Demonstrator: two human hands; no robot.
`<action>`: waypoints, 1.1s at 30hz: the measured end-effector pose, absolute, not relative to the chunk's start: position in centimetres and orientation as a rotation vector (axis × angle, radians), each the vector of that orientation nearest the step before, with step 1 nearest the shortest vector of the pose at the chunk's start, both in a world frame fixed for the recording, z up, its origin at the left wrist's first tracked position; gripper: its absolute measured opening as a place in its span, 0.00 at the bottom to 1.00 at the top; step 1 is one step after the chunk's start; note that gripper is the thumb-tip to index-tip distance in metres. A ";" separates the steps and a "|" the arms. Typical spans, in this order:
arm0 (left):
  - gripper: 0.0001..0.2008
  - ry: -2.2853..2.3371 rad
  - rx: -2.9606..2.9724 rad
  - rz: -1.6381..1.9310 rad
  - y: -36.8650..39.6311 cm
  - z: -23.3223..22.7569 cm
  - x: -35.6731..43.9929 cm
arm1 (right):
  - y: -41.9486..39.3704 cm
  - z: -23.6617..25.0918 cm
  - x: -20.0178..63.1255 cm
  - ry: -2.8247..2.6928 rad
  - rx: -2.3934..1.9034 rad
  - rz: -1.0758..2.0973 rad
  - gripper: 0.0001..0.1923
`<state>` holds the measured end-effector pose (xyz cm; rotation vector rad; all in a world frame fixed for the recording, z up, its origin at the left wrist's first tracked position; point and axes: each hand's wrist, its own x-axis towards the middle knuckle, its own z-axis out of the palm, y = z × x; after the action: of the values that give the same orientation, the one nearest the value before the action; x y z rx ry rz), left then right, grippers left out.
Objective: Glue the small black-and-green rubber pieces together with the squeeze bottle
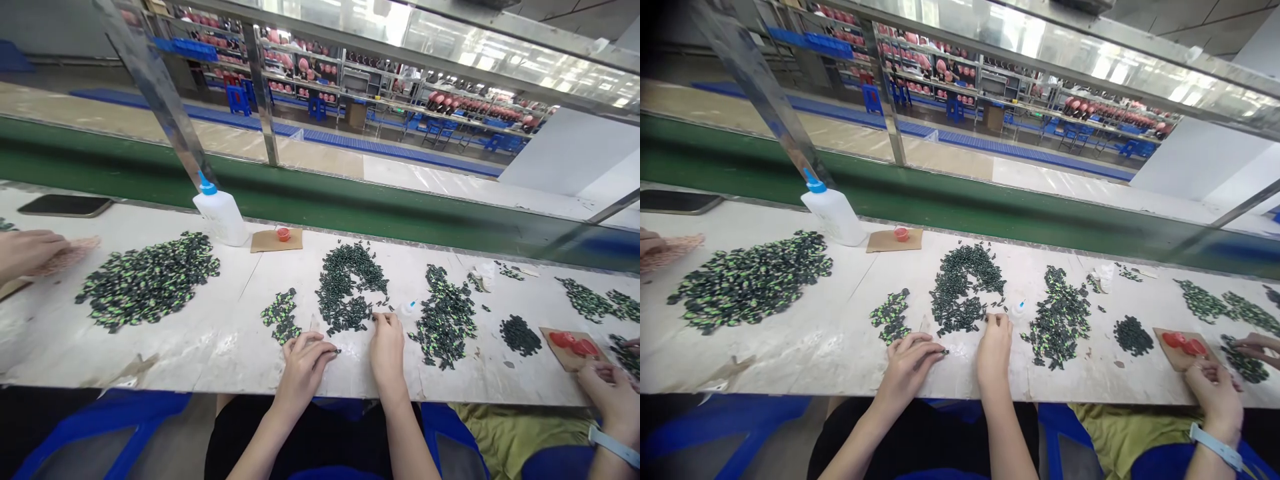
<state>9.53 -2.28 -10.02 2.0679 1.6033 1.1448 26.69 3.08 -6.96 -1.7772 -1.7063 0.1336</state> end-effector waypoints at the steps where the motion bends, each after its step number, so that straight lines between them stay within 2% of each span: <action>1: 0.06 1.608 2.063 1.143 -2.3 -10.0 9.6 | 3.0 -6.8 26.8 -1.724 -1.791 0.139 0.21; 13: 0.10 1.624 1.977 1.217 -2.2 -9.1 9.8 | 1.7 -5.6 27.8 -1.718 -1.796 0.217 0.12; 20: 0.09 1.641 1.875 1.311 -2.0 -7.8 10.3 | 1.1 -4.4 28.0 -1.563 -1.568 0.704 0.17; 26: 0.09 1.680 1.776 1.312 -1.5 -6.3 10.9 | 1.2 -4.0 27.4 -1.230 -1.356 1.290 0.14; 33: 0.10 1.614 1.685 1.378 -1.4 -5.6 11.6 | 1.1 -4.1 26.3 -0.893 -1.228 1.361 0.13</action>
<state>11.58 -1.39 -5.63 1.6851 1.6138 1.3782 26.30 1.09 -4.12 -1.2283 -0.8929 1.3607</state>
